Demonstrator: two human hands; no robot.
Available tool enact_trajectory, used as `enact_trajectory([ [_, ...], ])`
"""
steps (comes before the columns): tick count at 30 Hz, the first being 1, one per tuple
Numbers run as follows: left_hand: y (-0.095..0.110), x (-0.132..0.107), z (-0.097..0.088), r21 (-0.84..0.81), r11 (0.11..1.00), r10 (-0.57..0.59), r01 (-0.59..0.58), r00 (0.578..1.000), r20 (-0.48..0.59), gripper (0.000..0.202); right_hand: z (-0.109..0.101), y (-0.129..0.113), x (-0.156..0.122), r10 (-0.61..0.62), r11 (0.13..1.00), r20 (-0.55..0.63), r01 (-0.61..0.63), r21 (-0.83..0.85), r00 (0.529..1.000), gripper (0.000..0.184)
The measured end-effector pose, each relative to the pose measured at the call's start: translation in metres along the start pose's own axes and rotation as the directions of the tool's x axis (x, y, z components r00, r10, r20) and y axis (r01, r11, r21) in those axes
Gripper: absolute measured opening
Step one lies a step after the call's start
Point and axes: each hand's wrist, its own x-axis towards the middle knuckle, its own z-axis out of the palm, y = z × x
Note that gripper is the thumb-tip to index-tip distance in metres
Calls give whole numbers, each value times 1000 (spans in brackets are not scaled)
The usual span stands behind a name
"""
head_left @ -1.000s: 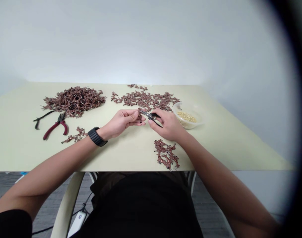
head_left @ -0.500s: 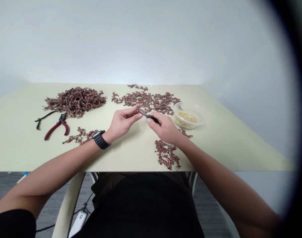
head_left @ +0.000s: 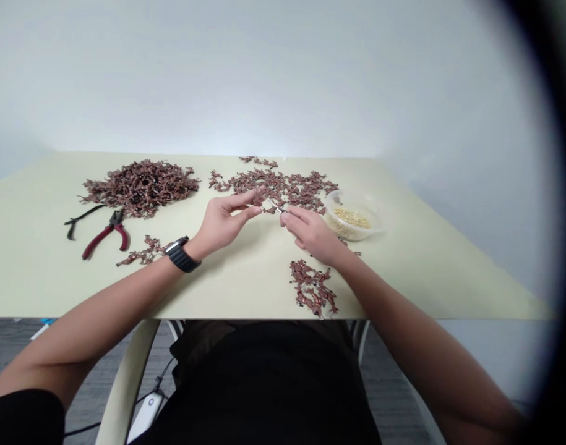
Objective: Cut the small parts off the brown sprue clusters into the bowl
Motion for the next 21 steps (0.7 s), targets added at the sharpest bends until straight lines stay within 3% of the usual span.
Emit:
enact_trajectory([
  [2,-1,-1,2,-195,969,-133,152,985,108,49,-2,5,1,-170,950,-90,139,-280,981,31],
  [5,-3,-2,2,-364,883,-208,297,942,264,50,-5,10,2,-295,853,-74,228,-469,953,29],
  [11,-2,-6,5,-459,788,-266,410,899,347,45,-8,11,3,-368,795,-23,302,-527,930,27],
  [21,-5,-6,5,-466,777,-282,425,895,346,46,-11,9,1,-330,798,-5,276,-537,944,25],
])
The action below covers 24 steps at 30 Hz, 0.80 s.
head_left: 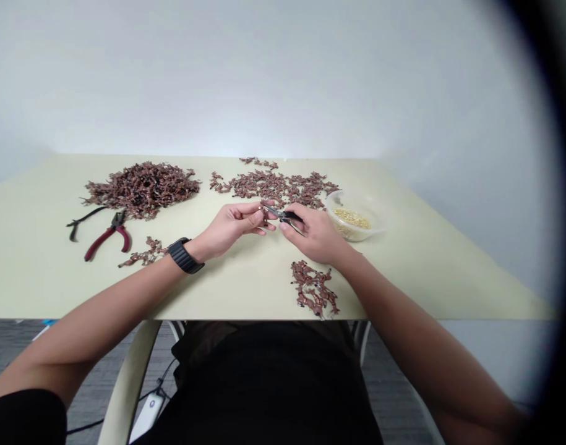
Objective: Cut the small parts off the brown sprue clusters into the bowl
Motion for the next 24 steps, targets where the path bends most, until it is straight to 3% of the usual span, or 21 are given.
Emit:
enact_trajectory([
  [11,2,-1,0,83,996,37,-37,999,0,38,-3,-4,0,25,999,42,-26,20,999,23],
  [17,1,-1,0,93,996,12,-10,1000,-23,48,-4,-5,0,21,1000,34,-21,-8,999,24],
  [24,7,-1,4,150,988,56,-47,997,-56,45,-3,-8,0,62,994,74,-68,87,995,27],
])
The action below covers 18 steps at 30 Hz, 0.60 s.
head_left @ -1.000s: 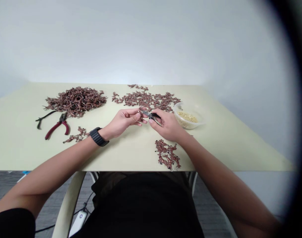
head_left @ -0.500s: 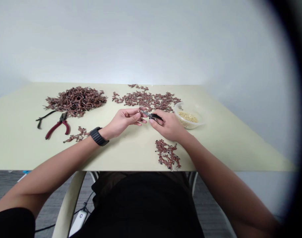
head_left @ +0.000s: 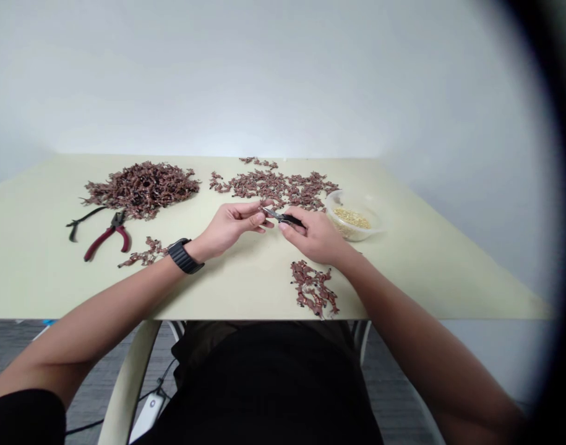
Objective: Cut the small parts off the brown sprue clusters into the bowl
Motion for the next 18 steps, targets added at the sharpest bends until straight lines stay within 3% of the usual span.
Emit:
enact_trajectory([
  [7,-5,0,3,223,966,167,-134,976,-138,47,2,1,4,69,975,92,-86,205,993,38],
  [10,-9,2,-5,444,886,235,-135,956,-178,41,3,6,4,135,981,64,-142,133,989,37],
  [12,-8,6,-17,658,740,309,-139,939,-149,34,6,13,3,169,985,22,-168,-28,985,32],
  [14,-4,10,-35,834,541,327,-109,941,-90,33,12,22,1,176,963,15,-169,-210,984,31],
  [18,12,18,-85,969,212,222,128,959,-175,38,26,39,-1,149,914,94,-101,-393,984,34],
])
